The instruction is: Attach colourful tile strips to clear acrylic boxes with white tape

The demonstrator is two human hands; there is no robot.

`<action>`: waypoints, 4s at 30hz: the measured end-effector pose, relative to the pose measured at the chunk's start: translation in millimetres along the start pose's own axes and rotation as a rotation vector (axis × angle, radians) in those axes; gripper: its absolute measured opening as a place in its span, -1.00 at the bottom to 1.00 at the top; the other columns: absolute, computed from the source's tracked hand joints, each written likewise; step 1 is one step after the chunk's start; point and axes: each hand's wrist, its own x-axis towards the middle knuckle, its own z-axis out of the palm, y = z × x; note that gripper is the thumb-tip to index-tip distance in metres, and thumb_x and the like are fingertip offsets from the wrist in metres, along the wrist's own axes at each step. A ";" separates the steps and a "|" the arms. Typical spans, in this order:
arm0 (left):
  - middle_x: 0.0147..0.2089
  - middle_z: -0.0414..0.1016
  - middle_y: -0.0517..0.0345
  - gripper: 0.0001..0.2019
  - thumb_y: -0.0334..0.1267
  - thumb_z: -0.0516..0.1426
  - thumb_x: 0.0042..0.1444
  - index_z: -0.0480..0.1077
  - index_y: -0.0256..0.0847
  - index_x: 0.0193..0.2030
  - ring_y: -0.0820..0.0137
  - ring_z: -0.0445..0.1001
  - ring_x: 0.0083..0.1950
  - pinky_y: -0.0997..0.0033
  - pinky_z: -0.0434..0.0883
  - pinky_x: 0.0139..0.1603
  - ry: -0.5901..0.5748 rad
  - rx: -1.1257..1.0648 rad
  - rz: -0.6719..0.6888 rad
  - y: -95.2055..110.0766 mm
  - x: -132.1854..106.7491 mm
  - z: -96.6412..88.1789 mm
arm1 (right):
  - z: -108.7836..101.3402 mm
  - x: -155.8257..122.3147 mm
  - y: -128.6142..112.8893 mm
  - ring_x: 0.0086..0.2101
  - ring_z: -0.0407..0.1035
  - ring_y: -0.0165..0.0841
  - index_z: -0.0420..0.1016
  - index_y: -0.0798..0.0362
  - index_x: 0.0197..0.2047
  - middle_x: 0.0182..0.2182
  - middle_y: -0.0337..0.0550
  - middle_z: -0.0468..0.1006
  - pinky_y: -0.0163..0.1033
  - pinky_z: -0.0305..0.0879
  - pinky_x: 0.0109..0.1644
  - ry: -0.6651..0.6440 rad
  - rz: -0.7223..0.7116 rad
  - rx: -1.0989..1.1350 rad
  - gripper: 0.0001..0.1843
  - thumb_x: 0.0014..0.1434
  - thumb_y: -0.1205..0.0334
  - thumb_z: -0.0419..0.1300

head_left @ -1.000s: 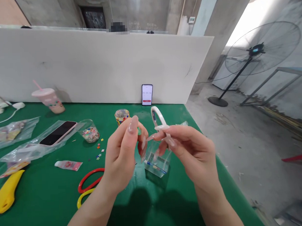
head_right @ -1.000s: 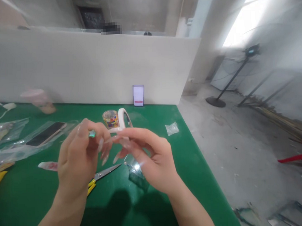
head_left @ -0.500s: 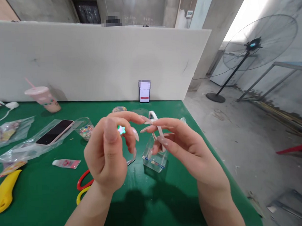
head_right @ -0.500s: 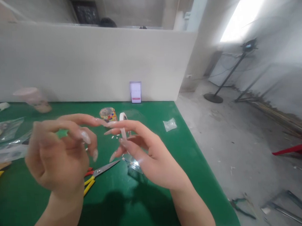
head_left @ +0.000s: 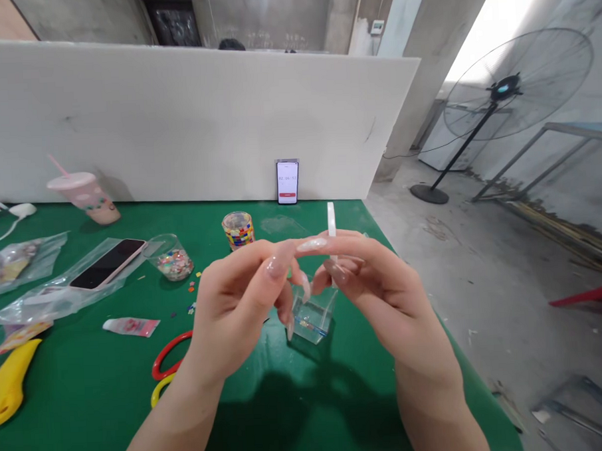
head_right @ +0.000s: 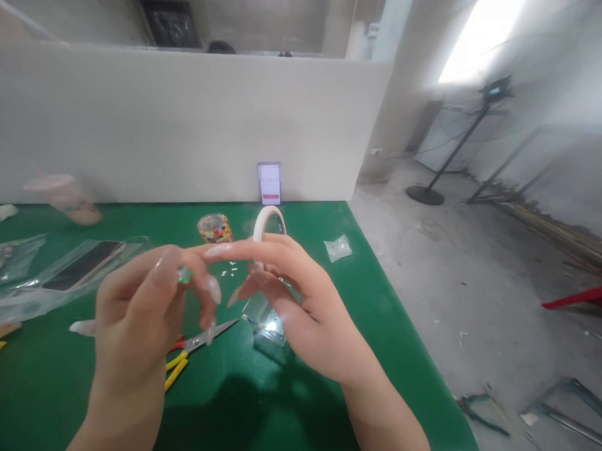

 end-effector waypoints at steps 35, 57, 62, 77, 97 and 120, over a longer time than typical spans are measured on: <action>-0.46 0.32 0.28 -0.61 -0.11 -0.06 0.62 0.31 -0.12 -0.30 0.52 0.10 -0.59 0.47 0.22 -0.57 -0.347 0.161 0.058 2.1 4.5 -4.6 | -0.4 -25.7 -25.5 -0.36 0.45 -0.38 0.27 -0.65 0.48 -0.11 -0.28 0.62 -0.32 0.59 -0.29 0.049 -0.001 -0.370 -0.28 0.50 0.37 0.15; -0.44 0.40 0.34 -0.68 -0.28 -0.06 0.61 0.29 -0.11 -0.26 0.51 0.31 -0.54 0.50 0.24 -0.51 -0.375 0.474 0.229 -2.1 2.6 -2.0 | 3.4 -26.5 -19.6 -0.58 0.31 -0.45 0.37 -0.55 0.42 -0.46 -0.38 0.54 -0.39 0.37 -0.57 0.112 0.026 -0.471 -0.41 0.52 0.30 0.15; -0.44 0.37 0.40 -0.68 -0.29 -0.07 0.62 0.19 -0.10 -0.27 0.56 0.26 -0.54 0.53 0.19 -0.52 -0.384 0.450 0.201 -2.3 1.3 0.5 | 4.2 -24.4 -18.4 -0.59 0.31 -0.53 0.44 -0.48 0.36 -0.37 -0.41 0.62 -0.47 0.40 -0.54 0.135 0.045 -0.492 -0.49 0.51 0.30 0.16; -0.46 0.09 0.43 -0.68 -0.32 -0.09 0.61 0.10 -0.09 -0.29 0.52 0.10 -0.54 0.54 0.14 -0.50 -0.452 0.496 0.170 -3.0 -1.6 6.0 | 9.2 -21.2 -18.4 -0.63 0.30 -0.66 0.50 -0.22 0.26 -0.44 -0.51 0.60 -0.63 0.31 -0.50 0.221 -0.004 -0.688 -0.63 0.47 0.32 0.21; -0.48 -0.01 0.44 -0.65 -0.35 -0.10 0.59 0.01 -0.08 -0.32 0.52 -0.01 -0.56 0.50 0.07 -0.56 -0.505 0.436 0.133 -0.8 -1.6 10.4 | 15.2 -16.0 -18.0 -0.55 0.42 -0.57 0.53 0.11 0.18 -0.37 -0.40 0.70 -0.41 0.39 -0.35 0.267 -0.220 -1.073 -0.69 0.47 0.43 0.07; -0.44 0.23 0.35 -0.63 -0.22 -0.10 0.61 0.12 -0.09 -0.34 0.50 0.16 -0.50 0.48 0.18 -0.51 -0.562 0.253 -0.132 5.5 3.9 8.0 | 13.6 -20.5 -16.3 -0.56 0.47 -0.54 0.39 -0.03 0.35 -0.50 -0.46 0.54 -0.46 0.37 -0.48 0.258 -0.074 -0.903 -0.57 0.48 0.37 0.10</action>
